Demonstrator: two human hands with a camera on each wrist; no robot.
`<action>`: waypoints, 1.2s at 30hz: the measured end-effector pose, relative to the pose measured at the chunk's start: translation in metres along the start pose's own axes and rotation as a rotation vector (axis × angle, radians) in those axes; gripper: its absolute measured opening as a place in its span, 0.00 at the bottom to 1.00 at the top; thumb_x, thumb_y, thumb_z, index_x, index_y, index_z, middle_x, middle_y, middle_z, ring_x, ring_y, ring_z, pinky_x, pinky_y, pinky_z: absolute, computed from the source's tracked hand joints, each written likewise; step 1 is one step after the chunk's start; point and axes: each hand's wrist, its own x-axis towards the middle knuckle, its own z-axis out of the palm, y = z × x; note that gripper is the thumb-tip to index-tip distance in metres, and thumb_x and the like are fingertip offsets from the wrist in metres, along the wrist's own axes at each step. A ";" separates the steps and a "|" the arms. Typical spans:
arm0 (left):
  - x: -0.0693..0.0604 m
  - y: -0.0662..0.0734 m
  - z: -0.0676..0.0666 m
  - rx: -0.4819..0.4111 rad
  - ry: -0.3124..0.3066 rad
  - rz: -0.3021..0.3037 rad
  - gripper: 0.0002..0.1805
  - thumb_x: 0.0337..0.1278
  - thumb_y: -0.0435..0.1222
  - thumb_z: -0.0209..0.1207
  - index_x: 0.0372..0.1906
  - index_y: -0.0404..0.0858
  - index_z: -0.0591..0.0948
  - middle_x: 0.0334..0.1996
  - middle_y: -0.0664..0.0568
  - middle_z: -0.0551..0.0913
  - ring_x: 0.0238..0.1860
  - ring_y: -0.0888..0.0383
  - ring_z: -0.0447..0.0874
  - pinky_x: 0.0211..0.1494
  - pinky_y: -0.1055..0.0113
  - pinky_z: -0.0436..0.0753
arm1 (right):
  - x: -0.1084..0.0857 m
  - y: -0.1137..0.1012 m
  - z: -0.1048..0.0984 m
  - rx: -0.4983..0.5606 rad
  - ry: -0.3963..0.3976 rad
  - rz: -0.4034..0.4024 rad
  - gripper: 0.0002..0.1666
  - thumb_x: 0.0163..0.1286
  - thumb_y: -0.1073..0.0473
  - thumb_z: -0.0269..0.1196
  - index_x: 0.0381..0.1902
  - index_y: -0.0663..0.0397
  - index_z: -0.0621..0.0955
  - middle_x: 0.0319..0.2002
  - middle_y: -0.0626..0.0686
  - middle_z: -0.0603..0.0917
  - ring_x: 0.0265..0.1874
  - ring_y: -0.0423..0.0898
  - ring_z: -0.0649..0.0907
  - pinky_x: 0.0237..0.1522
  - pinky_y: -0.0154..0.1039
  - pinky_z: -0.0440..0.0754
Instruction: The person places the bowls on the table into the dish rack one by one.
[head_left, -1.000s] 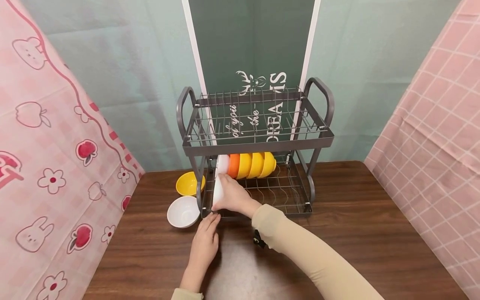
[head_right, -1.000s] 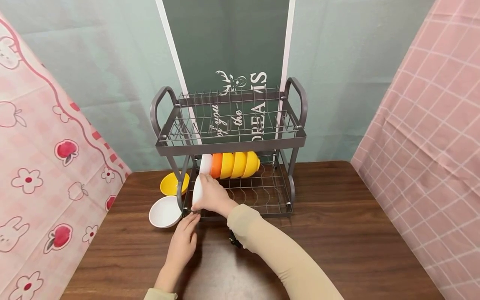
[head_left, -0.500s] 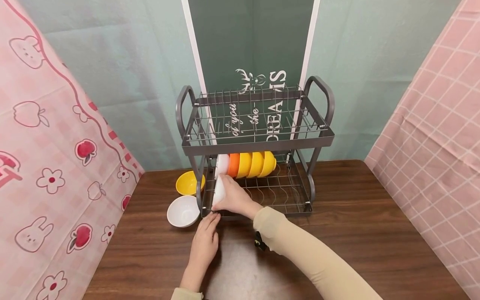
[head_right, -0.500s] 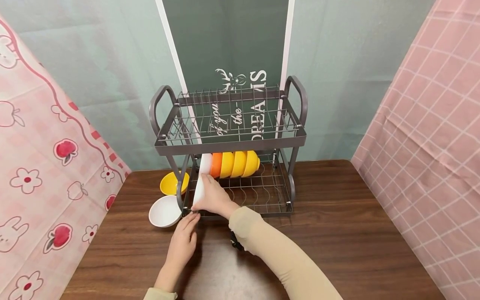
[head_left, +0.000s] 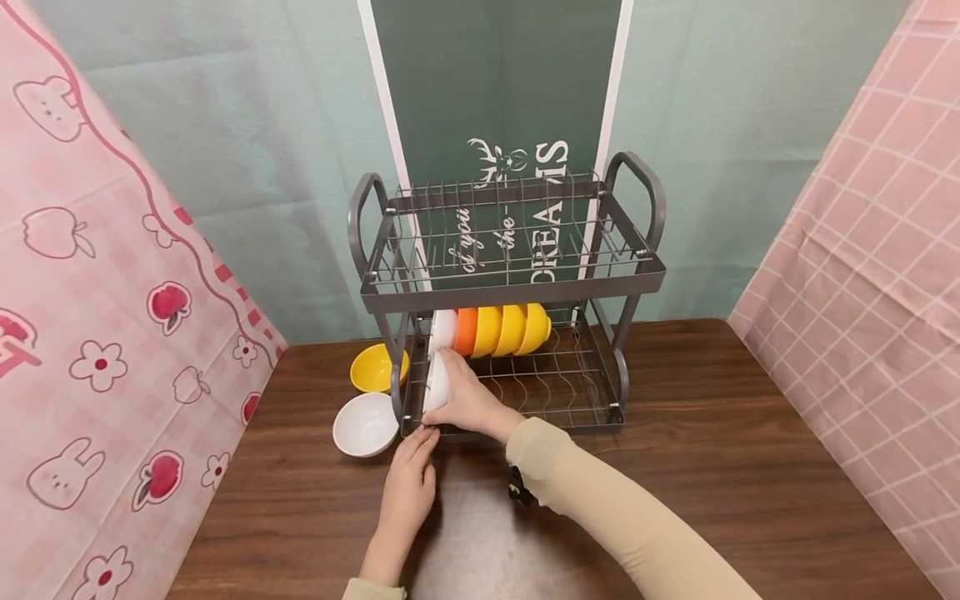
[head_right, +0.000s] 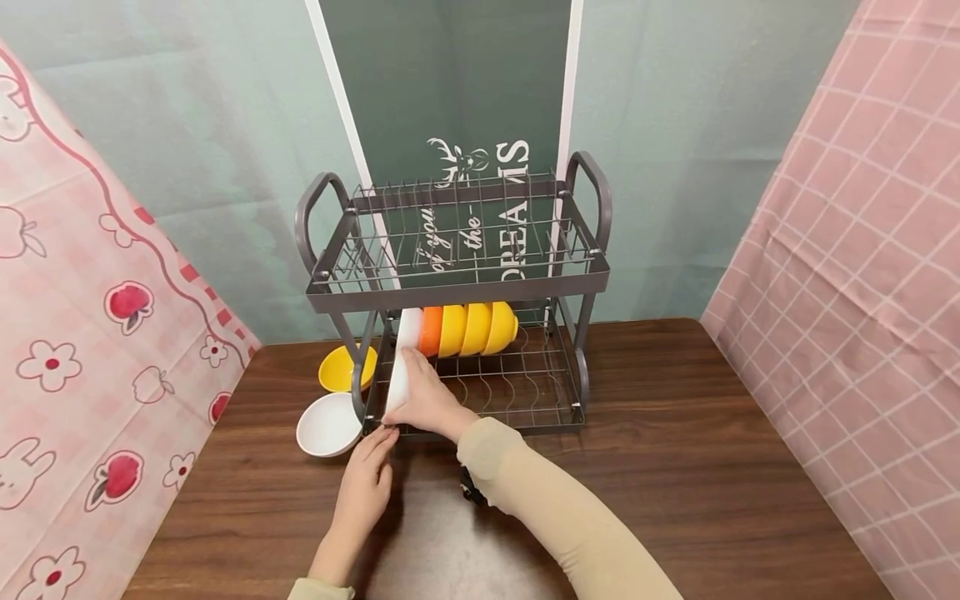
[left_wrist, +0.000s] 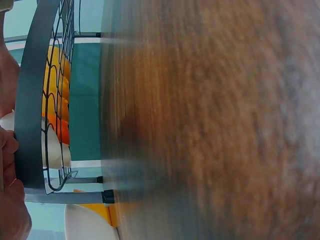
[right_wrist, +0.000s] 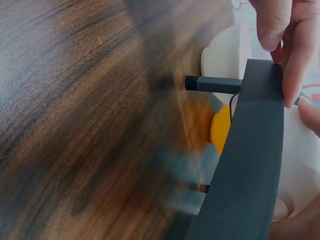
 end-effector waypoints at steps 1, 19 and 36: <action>0.000 0.000 0.000 -0.005 0.003 -0.005 0.23 0.39 0.18 0.55 0.46 0.31 0.81 0.47 0.47 0.82 0.54 0.48 0.77 0.63 0.71 0.67 | 0.000 0.000 0.000 -0.006 -0.007 0.008 0.66 0.42 0.48 0.75 0.71 0.56 0.49 0.70 0.58 0.54 0.65 0.52 0.64 0.67 0.47 0.64; 0.001 0.003 0.000 -0.002 0.007 -0.019 0.23 0.38 0.17 0.57 0.46 0.32 0.82 0.46 0.48 0.83 0.54 0.49 0.78 0.59 0.63 0.71 | -0.025 0.017 -0.027 0.000 0.025 0.086 0.63 0.49 0.37 0.68 0.72 0.56 0.49 0.72 0.57 0.53 0.71 0.54 0.56 0.69 0.51 0.59; 0.003 0.007 -0.003 0.056 -0.036 -0.075 0.22 0.41 0.20 0.57 0.47 0.35 0.82 0.48 0.50 0.83 0.55 0.52 0.77 0.58 0.63 0.73 | -0.073 0.056 -0.058 -0.167 0.067 0.096 0.57 0.54 0.38 0.65 0.72 0.57 0.52 0.71 0.59 0.56 0.71 0.55 0.57 0.71 0.54 0.53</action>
